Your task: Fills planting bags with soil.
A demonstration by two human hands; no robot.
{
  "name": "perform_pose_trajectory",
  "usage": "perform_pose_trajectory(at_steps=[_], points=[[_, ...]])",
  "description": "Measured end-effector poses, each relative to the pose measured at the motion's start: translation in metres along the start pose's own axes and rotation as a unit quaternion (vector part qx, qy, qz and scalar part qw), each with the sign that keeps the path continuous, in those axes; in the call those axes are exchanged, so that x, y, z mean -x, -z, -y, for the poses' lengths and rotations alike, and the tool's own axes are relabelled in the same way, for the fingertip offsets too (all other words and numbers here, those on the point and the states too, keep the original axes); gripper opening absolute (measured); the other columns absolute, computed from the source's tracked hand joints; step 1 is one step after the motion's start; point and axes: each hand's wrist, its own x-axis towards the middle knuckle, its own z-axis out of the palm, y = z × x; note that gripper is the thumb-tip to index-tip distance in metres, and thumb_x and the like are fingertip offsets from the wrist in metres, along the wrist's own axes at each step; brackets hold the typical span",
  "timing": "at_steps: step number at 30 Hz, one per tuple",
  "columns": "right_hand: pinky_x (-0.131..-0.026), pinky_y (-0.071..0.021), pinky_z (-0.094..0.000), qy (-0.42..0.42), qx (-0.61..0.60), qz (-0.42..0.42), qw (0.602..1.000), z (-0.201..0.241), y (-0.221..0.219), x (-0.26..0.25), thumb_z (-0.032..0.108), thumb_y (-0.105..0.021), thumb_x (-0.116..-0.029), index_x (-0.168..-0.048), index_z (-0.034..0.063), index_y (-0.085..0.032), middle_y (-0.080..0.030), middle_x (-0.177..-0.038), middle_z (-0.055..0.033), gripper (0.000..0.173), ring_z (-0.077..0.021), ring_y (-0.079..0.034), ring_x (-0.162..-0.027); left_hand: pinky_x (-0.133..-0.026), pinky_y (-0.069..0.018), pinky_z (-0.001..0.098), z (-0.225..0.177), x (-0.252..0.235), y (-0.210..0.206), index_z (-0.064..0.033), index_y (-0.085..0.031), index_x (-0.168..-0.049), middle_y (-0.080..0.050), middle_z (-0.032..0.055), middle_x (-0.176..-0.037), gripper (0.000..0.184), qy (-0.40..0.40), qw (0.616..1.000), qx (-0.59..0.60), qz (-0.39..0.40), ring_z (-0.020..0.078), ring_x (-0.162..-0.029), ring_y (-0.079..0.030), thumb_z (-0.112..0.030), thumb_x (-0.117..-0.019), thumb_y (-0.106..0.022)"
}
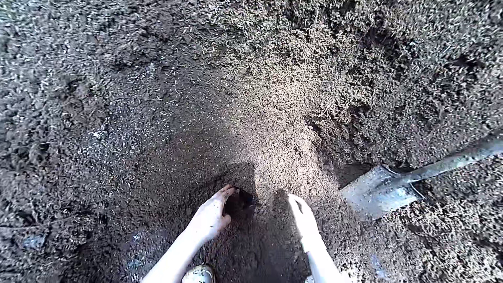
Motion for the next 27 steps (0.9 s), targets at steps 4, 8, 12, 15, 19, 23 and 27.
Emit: perform_pose_trajectory(at_steps=[4,8,12,15,19,23,27], points=[[-0.106,-0.0487,-0.0521,-0.321,-0.156,-0.045,0.933,-0.113,0.025,-0.013,0.049,-0.038,-0.1101,-0.152,-0.0004,-0.041,-0.050,-0.150,-0.0244,0.065,-0.0358,-0.056,-0.132,-0.106,-0.0497,0.0545,-0.016,-0.003,0.002,-0.0251,-0.047,-0.155,-0.028,0.0025,-0.169,0.059,0.064,0.991,-0.115,0.021,0.0303,-0.140,-0.052,-0.011,-0.0991,-0.056],[-0.106,-0.0433,-0.0644,-0.368,-0.428,-0.055,0.823,-0.117,0.002,-0.033,0.069,-0.030,-0.1032,-0.162,0.0171,-0.025,-0.030,-0.164,-0.0202,0.078,-0.0431,-0.043,-0.142,-0.106,-0.0394,0.0651,-0.022,-0.005,-0.003,-0.0319,-0.058,-0.146,-0.038,0.0048,-0.165,0.049,0.060,0.978,-0.195,-0.045,0.0396,-0.141,-0.047,-0.019,-0.0988,-0.060],[-0.105,-0.0412,-0.0712,-0.366,-0.514,-0.038,0.775,-0.102,-0.023,-0.064,0.078,-0.025,-0.0979,-0.164,0.0197,-0.010,-0.019,-0.167,-0.0232,0.090,-0.0474,-0.034,-0.147,-0.108,-0.0252,0.0796,-0.006,0.000,-0.014,-0.0297,-0.074,-0.127,-0.052,0.0120,-0.154,0.041,-0.044,0.949,-0.236,-0.204,0.0498,-0.142,-0.043,-0.016,-0.0893,-0.067],[-0.101,-0.0405,-0.0776,-0.343,-0.606,-0.044,0.716,-0.087,-0.044,-0.078,0.090,-0.022,-0.0878,-0.161,0.0316,-0.023,-0.036,-0.161,-0.0167,0.094,-0.0441,-0.041,-0.144,-0.102,-0.0381,0.0728,-0.005,0.005,-0.012,-0.0307,-0.073,-0.129,-0.054,0.0117,-0.153,0.039,-0.029,0.956,-0.224,-0.185,0.0480,-0.140,-0.045,-0.019,-0.0918,-0.064],[-0.100,-0.0472,-0.0650,-0.234,-0.636,-0.079,0.731,-0.080,-0.066,-0.085,0.083,-0.012,-0.0937,-0.156,0.0279,-0.033,-0.050,-0.150,-0.0103,0.086,-0.0306,-0.051,-0.135,-0.099,-0.0464,0.0659,-0.005,0.009,-0.003,-0.0289,-0.066,-0.139,-0.049,0.0138,-0.156,0.044,0.039,0.987,-0.133,-0.084,0.0460,-0.134,-0.051,-0.021,-0.0959,-0.065],[-0.091,-0.0546,-0.0519,-0.189,-0.659,-0.106,0.720,-0.069,-0.073,-0.099,0.075,-0.012,-0.0999,-0.146,0.0206,-0.042,-0.060,-0.132,-0.0090,0.077,-0.0233,-0.061,-0.117,-0.100,-0.0511,0.0607,-0.002,0.003,-0.006,-0.0267,-0.054,-0.150,-0.052,0.0184,-0.150,0.052,0.068,0.994,-0.068,-0.044,0.0390,-0.127,-0.061,-0.024,-0.0989,-0.064],[-0.112,-0.0369,-0.0596,-0.265,-0.575,-0.123,0.764,-0.053,-0.062,-0.085,0.070,-0.010,-0.1032,-0.164,0.0196,-0.015,-0.025,-0.167,-0.0154,0.079,-0.0333,-0.033,-0.149,-0.108,-0.0487,0.0489,-0.007,-0.003,-0.004,-0.0121,-0.045,-0.155,-0.045,0.0149,-0.158,0.065,0.089,0.996,-0.012,-0.017,0.0301,-0.132,-0.059,-0.007,-0.0933,-0.064]])
